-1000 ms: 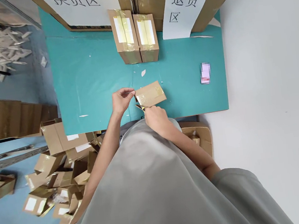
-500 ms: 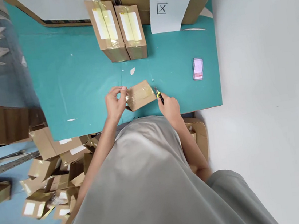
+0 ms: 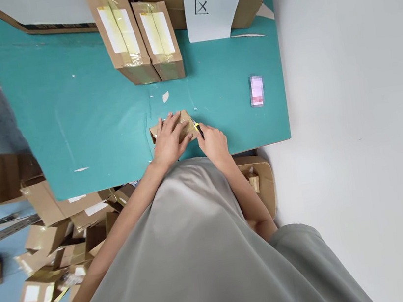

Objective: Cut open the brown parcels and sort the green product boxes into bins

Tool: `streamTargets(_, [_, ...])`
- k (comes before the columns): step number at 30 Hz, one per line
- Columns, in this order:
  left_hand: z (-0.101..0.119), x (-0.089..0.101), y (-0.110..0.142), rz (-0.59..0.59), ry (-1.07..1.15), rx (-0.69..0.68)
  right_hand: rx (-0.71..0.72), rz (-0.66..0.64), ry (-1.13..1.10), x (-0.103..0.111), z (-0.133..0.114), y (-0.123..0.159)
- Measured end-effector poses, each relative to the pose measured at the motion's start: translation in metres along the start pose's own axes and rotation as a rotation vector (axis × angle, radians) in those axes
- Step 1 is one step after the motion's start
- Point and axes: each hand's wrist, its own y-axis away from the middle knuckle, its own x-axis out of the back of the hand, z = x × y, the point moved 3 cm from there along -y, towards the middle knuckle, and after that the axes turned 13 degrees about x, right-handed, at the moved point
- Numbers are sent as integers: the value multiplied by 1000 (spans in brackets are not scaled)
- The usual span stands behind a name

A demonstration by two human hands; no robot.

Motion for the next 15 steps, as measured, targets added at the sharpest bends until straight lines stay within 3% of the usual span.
streamTargets(15, [-5,-8,7,41,-155,-63,-45,-85,135,4,-16,-16])
